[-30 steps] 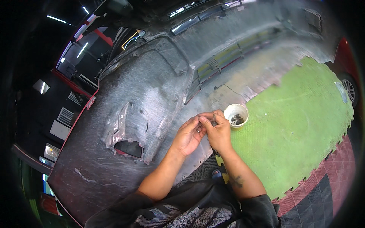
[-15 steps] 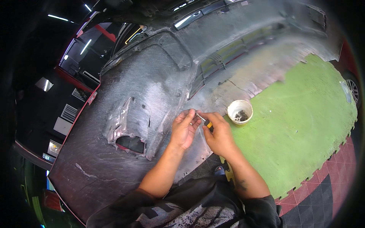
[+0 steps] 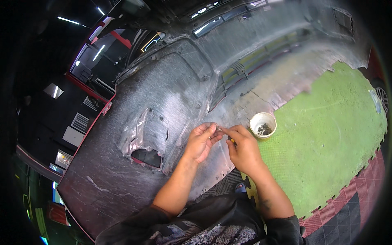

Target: The person uses a screwdriver to remove fasteners from the underside of a car bumper and places them into a small cup. The person then uses the screwdriver to pry and remove a plastic trim piece from the bumper.

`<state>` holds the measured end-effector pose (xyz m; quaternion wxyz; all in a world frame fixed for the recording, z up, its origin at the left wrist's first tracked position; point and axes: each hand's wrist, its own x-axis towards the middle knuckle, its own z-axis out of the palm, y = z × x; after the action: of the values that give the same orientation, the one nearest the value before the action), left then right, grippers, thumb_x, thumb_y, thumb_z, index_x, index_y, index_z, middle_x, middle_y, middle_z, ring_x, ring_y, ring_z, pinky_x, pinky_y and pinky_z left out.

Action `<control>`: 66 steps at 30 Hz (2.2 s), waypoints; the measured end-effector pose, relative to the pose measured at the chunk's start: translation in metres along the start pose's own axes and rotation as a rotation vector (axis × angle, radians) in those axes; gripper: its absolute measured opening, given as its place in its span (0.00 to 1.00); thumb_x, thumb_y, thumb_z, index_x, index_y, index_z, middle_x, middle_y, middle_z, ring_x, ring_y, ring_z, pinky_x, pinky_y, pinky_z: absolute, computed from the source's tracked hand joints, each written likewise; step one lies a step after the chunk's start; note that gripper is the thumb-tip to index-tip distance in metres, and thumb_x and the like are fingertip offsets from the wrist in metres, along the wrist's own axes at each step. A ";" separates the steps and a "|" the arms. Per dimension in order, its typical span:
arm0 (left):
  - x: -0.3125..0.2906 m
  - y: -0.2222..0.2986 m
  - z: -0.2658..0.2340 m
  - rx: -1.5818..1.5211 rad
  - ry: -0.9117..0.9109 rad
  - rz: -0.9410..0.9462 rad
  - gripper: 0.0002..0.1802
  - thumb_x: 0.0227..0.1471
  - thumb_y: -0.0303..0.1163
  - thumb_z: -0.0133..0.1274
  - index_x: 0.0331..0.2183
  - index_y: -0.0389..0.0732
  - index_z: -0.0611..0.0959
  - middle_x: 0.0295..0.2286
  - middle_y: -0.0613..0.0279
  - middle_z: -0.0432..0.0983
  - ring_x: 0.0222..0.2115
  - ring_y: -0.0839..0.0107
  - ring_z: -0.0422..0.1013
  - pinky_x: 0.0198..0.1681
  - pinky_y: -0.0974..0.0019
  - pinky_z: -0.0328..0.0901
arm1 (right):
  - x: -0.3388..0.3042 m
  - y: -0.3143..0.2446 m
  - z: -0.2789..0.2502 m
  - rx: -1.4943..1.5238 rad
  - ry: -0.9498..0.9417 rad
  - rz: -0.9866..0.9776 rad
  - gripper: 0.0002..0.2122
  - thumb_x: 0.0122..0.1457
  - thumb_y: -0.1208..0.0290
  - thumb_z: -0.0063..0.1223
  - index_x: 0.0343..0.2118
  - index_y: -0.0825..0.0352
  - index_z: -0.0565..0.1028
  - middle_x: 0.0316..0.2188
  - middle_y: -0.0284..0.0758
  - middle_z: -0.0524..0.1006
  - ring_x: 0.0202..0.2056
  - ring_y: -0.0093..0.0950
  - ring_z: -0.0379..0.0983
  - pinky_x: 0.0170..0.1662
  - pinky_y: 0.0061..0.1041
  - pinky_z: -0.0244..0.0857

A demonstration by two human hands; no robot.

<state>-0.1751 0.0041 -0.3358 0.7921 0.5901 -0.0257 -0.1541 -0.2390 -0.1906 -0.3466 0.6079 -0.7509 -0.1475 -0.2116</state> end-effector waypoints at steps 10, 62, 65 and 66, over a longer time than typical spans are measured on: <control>0.003 0.005 -0.004 -0.029 -0.025 -0.027 0.11 0.66 0.33 0.61 0.45 0.37 0.86 0.41 0.57 0.84 0.42 0.67 0.81 0.51 0.62 0.75 | 0.000 0.000 0.005 -0.140 0.091 -0.141 0.22 0.59 0.83 0.60 0.58 0.68 0.78 0.42 0.44 0.78 0.41 0.42 0.79 0.44 0.35 0.73; 0.116 0.397 0.033 1.422 -0.212 -0.049 0.26 0.61 0.30 0.63 0.58 0.28 0.79 0.47 0.60 0.83 0.48 0.73 0.78 0.57 0.68 0.69 | 0.008 0.025 -0.001 0.270 0.163 0.140 0.23 0.64 0.81 0.56 0.63 0.66 0.73 0.41 0.44 0.76 0.40 0.37 0.76 0.48 0.32 0.70; 0.111 0.390 0.042 1.386 -0.195 -0.053 0.27 0.62 0.31 0.62 0.58 0.28 0.78 0.47 0.60 0.82 0.48 0.74 0.77 0.56 0.69 0.69 | 0.010 0.024 -0.001 0.250 0.168 0.134 0.23 0.64 0.81 0.56 0.63 0.66 0.73 0.41 0.44 0.76 0.40 0.37 0.76 0.48 0.32 0.70; 0.109 0.389 0.040 1.396 -0.178 -0.032 0.26 0.63 0.31 0.62 0.58 0.29 0.78 0.47 0.60 0.83 0.48 0.74 0.77 0.56 0.70 0.69 | 0.011 0.023 -0.001 0.239 0.167 0.126 0.23 0.64 0.81 0.56 0.63 0.66 0.73 0.41 0.44 0.76 0.40 0.37 0.77 0.48 0.32 0.71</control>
<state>0.0029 0.0367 0.0278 0.2210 0.9459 -0.1748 -0.1609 -0.2191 -0.1969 -0.3603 0.7153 -0.6607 -0.0730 -0.2157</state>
